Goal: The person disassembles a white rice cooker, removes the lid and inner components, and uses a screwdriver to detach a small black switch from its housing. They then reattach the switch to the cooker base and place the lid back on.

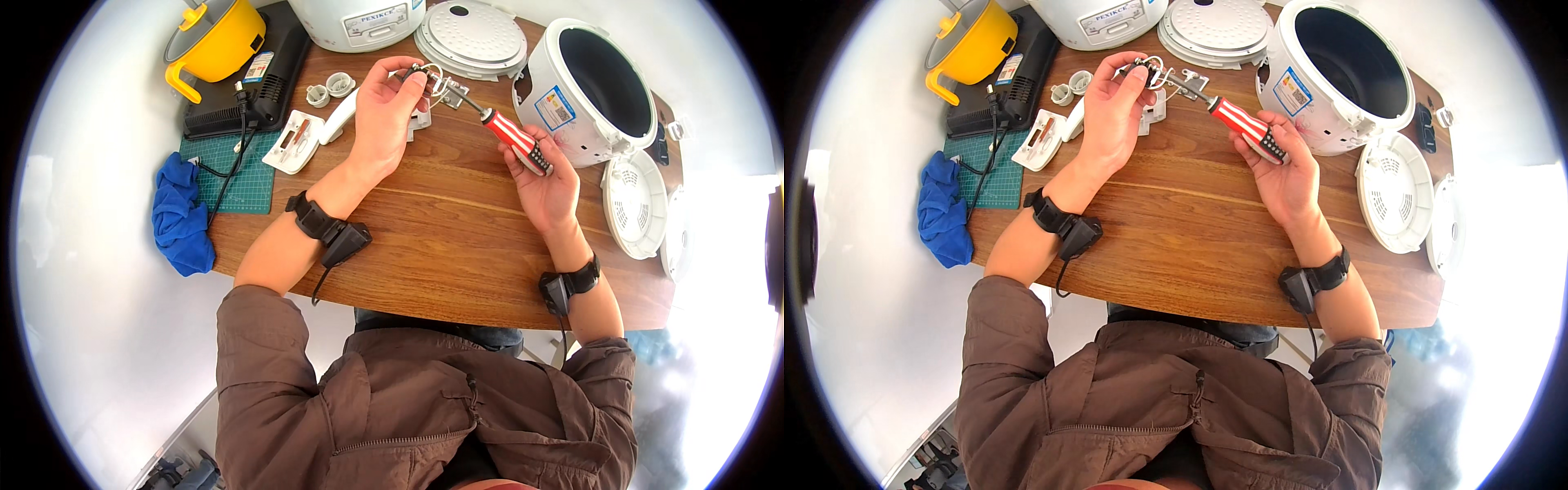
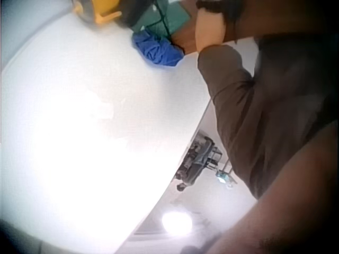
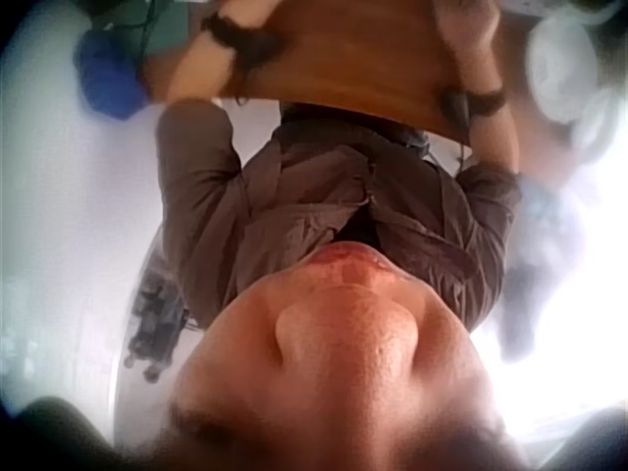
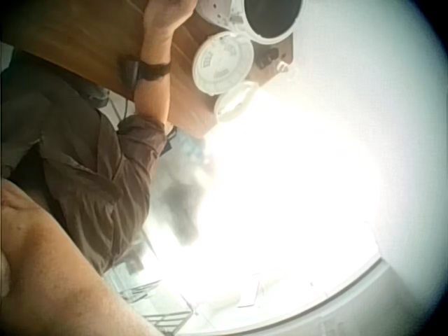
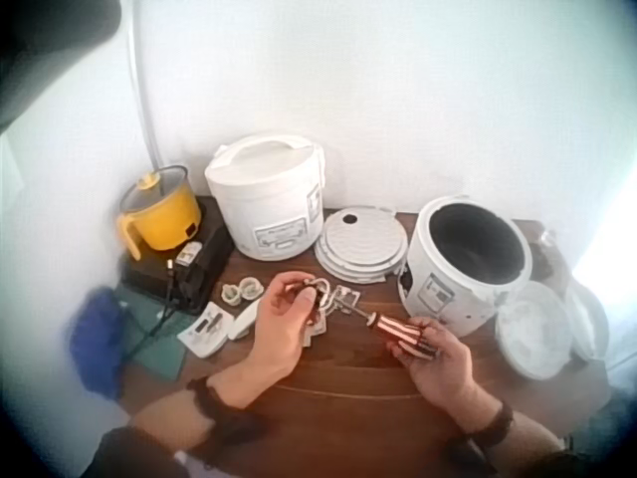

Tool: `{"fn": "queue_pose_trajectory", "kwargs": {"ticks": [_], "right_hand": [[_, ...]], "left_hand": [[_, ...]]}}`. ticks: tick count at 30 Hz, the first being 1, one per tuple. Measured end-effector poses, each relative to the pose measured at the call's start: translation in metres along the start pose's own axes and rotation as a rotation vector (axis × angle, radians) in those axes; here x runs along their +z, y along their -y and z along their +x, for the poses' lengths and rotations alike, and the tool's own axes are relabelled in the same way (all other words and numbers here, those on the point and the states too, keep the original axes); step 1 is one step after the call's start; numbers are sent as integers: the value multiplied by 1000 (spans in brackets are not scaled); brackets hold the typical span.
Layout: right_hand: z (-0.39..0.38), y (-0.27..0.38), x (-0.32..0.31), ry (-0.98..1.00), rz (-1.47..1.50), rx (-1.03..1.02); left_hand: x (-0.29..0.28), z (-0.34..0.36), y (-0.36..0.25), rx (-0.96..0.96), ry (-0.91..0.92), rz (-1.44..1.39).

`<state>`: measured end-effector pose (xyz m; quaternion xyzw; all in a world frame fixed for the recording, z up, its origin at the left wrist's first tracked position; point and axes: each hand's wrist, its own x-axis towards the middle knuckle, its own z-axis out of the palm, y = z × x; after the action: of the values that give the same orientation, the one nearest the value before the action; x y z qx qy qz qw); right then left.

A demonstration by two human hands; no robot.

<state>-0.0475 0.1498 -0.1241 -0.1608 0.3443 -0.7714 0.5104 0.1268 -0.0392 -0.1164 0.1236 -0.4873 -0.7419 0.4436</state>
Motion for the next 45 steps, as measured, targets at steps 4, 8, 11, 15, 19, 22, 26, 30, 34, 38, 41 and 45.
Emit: {"fn": "queue_pose_trajectory", "kwargs": {"ticks": [4, 8, 11, 15, 19, 22, 26, 30, 34, 38, 41, 45], "right_hand": [[-3, -1, 24, -183, -133, 85], [-3, 20, 0, 201, -330, 204], [-5, -3, 7, -28, -488, -106], [-2, -6, 9, -11, -264, -142], [-5, 16, 7, 134, -233, 158], [-2, 8, -5, 186, -333, 35], [-1, -13, -3, 47, -525, -231], [-4, 3, 11, 79, -358, -2], [-3, 5, 3, 101, -428, 34], [-1, -2, -4, 102, -506, -113], [-1, -2, -3, 95, -485, -130], [-1, 1, -6, 88, -469, -136]], "left_hand": [[1, -1, 0, 18, -25, -10], [-2, 1, -1, 41, -42, -14], [-1, 1, 0, 45, -30, -2], [-1, 1, 0, 44, -36, -24], [-6, 2, 2, 54, -51, -31], [-3, 2, 1, 36, -67, -50], [-5, 3, 4, 24, -38, -79], [-5, 1, 2, 23, -62, -101], [-5, 2, 2, 20, -53, -86], [-1, 0, 0, 9, -55, -60], [-1, -1, -1, 0, -63, -35], [1, -1, -3, -2, -49, 3]]}}
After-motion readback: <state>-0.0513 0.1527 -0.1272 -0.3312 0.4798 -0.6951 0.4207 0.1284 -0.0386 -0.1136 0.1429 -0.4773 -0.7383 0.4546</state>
